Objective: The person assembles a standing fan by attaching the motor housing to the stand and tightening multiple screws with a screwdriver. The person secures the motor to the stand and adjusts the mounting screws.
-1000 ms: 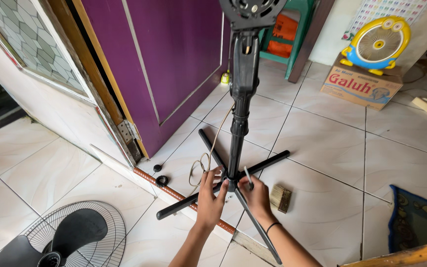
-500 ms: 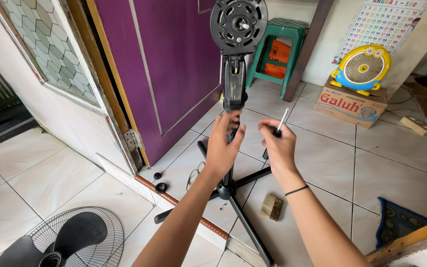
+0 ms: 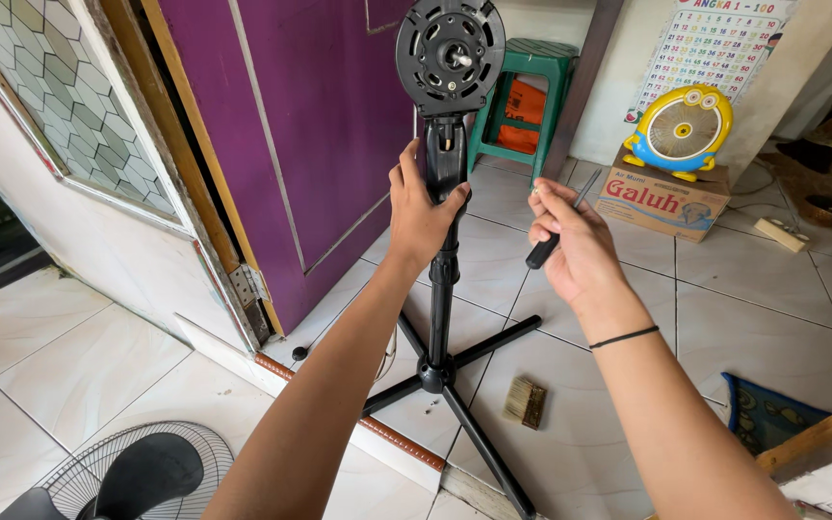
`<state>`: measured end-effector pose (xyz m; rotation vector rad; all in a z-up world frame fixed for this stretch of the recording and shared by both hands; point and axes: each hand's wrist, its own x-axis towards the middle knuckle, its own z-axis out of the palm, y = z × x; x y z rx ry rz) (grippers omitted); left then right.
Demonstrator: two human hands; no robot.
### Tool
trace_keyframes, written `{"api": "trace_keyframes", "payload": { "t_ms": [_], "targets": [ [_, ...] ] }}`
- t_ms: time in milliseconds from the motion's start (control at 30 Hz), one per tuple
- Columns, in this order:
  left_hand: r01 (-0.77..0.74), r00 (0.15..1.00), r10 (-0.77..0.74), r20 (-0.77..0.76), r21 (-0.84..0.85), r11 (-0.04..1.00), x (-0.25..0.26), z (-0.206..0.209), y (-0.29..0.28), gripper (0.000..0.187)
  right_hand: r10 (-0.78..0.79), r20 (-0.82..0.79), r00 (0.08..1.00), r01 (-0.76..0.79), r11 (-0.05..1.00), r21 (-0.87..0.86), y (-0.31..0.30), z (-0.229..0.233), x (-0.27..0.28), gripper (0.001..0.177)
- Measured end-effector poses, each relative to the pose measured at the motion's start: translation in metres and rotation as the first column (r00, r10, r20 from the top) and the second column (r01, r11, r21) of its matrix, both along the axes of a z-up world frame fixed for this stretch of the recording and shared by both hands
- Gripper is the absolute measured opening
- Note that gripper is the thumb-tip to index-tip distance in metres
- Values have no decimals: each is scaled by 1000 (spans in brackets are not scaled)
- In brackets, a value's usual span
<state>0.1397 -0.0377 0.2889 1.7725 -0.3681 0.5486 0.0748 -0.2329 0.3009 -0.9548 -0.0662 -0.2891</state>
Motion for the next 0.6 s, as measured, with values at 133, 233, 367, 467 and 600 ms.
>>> {"api": "trace_keyframes", "payload": {
  "t_ms": [133,233,367,467,600],
  "targets": [
    [-34,997,29,75,69,997,11,7,-3,95,39,-36,999,-36,996,79,2,13,5,9],
    [-44,998,39,59,82,996,14,10,-7,99,75,-49,996,-68,988,138,4,14,5,9],
    [-4,1000,3,10,71,997,16,15,-6,103,85,-54,995,-75,983,167,7,25,15,17],
    [16,1000,-16,9,82,997,20,20,-1,104,73,-44,996,-65,984,168,16,32,29,22],
    [101,995,-99,-26,58,993,29,27,7,102,55,-59,997,-47,990,132,23,42,48,22]
  ]
}}
